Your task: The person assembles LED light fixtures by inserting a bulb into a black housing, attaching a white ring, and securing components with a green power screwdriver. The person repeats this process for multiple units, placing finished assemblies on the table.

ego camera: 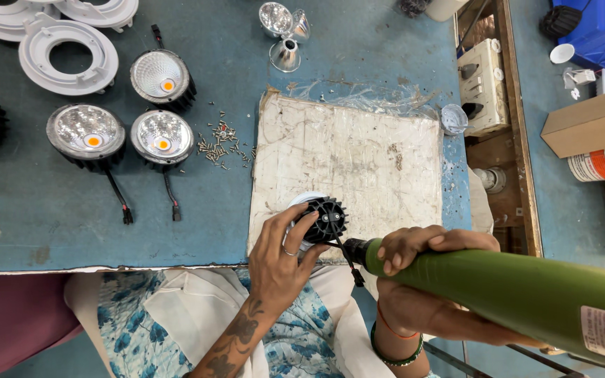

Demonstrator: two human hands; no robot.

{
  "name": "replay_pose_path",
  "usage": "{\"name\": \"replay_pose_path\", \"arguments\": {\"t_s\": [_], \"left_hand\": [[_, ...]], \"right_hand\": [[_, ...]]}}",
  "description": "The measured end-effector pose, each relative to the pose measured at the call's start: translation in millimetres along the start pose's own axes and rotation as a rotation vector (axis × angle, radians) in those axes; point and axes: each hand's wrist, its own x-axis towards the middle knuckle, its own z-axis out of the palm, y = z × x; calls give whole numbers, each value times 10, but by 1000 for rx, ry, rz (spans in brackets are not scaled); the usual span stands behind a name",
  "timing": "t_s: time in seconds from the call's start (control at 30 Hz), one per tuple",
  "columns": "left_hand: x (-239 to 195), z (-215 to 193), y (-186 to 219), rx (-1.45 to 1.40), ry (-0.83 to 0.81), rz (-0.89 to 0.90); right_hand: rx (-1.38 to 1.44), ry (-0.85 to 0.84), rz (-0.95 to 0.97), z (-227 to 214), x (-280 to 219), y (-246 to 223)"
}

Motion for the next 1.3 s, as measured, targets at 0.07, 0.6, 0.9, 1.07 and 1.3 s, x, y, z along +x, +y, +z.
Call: {"name": "replay_pose_path", "arguments": {"t_s": [0.07,0.6,0.9,1.07,1.3], "left_hand": [[-5,11,12,2,21,-1],[-116,144,-40,66,86,34],[-117,146,-32,91,98,47],[-179,132,-77,85,96,70],[-286,218,-173,143,183,203]], "right_hand": [[-109,30,-14,93,33,-15],[-259,87,-72,214,89,-77],[-401,125,-78,148,69,-86],[-437,130,-75,2,44,-92],[-164,92,-56,-219,106,-218]]}}
